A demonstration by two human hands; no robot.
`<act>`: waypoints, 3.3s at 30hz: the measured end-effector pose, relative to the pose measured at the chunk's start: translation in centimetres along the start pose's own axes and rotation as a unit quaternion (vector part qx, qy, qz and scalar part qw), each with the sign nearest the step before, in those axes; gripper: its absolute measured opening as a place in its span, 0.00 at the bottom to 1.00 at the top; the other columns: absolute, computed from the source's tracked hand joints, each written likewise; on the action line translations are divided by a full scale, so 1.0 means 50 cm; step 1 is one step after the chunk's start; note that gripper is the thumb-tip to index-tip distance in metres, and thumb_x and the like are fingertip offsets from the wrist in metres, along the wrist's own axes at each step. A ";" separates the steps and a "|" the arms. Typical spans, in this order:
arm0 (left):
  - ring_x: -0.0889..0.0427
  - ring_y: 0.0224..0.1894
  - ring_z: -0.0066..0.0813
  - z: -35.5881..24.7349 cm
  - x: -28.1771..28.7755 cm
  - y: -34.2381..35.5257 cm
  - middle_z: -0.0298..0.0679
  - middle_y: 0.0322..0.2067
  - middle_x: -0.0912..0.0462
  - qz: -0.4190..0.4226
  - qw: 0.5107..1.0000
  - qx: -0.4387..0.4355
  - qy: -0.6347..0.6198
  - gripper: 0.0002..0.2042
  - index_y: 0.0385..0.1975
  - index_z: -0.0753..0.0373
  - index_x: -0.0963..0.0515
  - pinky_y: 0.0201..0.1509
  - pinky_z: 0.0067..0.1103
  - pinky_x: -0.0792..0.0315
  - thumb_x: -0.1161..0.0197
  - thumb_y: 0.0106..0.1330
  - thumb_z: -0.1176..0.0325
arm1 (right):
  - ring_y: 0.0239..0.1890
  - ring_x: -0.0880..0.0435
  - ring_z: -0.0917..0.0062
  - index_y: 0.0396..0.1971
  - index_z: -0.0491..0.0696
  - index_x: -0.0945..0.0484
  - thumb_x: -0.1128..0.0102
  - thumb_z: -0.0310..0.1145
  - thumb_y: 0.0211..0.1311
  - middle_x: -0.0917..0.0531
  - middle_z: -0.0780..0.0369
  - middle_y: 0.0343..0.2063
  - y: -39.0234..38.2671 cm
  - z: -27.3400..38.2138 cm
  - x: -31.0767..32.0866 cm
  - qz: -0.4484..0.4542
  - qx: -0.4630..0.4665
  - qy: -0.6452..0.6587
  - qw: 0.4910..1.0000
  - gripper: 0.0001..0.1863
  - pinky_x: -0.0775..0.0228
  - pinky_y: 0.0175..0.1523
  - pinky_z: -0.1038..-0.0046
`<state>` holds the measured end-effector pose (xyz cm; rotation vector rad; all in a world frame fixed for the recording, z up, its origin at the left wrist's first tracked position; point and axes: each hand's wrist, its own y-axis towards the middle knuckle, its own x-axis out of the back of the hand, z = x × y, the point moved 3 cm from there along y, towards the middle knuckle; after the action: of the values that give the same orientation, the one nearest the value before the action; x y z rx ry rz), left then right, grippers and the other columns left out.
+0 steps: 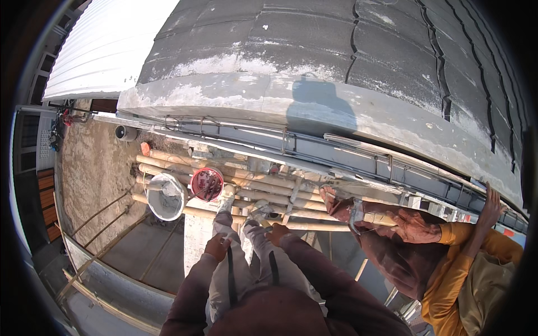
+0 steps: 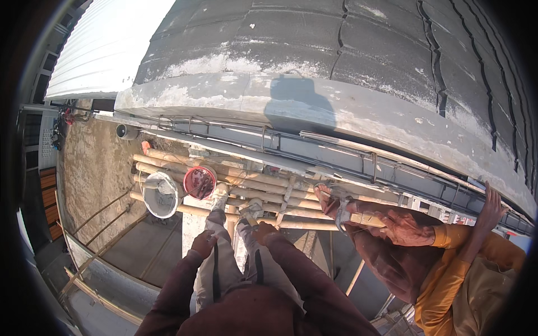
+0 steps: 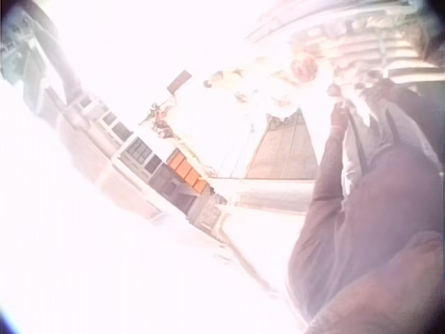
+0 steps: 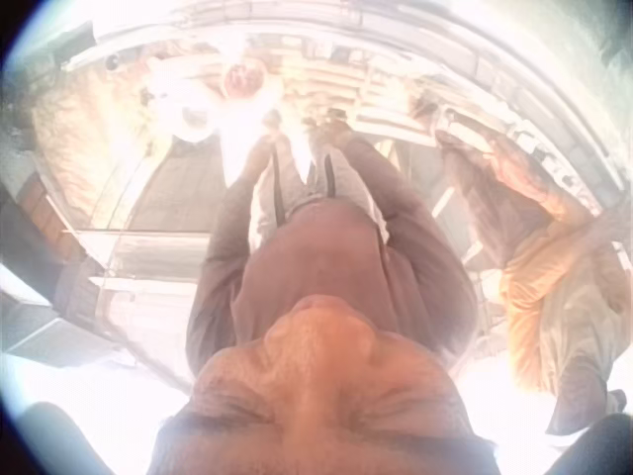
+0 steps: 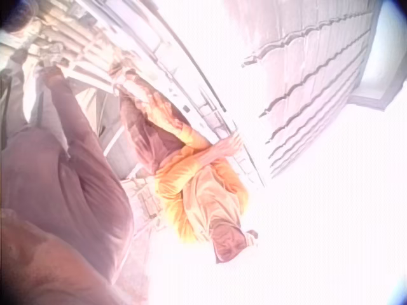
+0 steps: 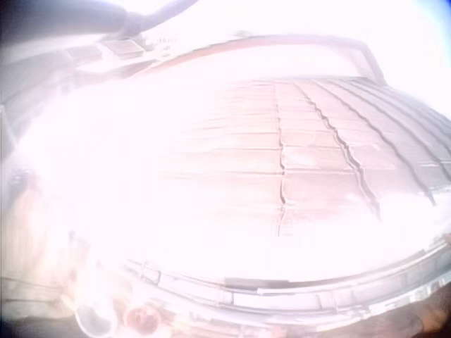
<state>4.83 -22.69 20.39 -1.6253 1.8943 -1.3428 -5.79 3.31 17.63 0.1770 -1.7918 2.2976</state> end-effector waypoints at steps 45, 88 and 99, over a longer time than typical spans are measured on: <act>0.17 0.43 0.50 0.117 -0.332 0.267 0.51 0.41 0.18 0.014 0.978 0.065 -0.199 0.18 0.48 0.63 0.23 0.49 0.38 0.25 0.36 0.67 0.57 | 0.48 0.15 0.62 0.54 0.41 0.23 0.32 0.40 0.59 0.15 0.51 0.45 0.866 -0.223 -0.080 -0.148 0.005 0.037 0.988 0.26 0.26 0.55 0.63; 0.18 0.39 0.24 -0.406 0.417 -0.074 0.33 0.36 0.19 -0.033 0.879 -0.209 -0.427 0.21 0.56 0.68 0.26 0.46 0.23 0.20 0.41 0.75 0.56 | 0.30 0.20 0.76 0.46 0.45 0.17 0.39 0.45 0.68 0.16 0.61 0.34 -0.310 0.004 -0.086 -0.224 -0.041 0.483 0.846 0.18 0.26 0.37 0.71; 0.15 0.31 0.26 -0.731 0.154 -0.110 0.41 0.29 0.14 0.184 0.889 -0.418 0.038 0.13 0.40 0.72 0.19 0.37 0.24 0.21 0.45 0.74 0.67 | 0.32 0.16 0.61 0.39 0.39 0.18 0.42 0.37 0.69 0.15 0.52 0.30 -0.488 0.224 0.321 -0.607 0.173 0.512 0.582 0.14 0.26 0.42 0.68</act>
<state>-21.01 -12.86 46.07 -1.3804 2.8770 -0.4303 -15.77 -0.27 47.06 0.0508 -0.2667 1.1078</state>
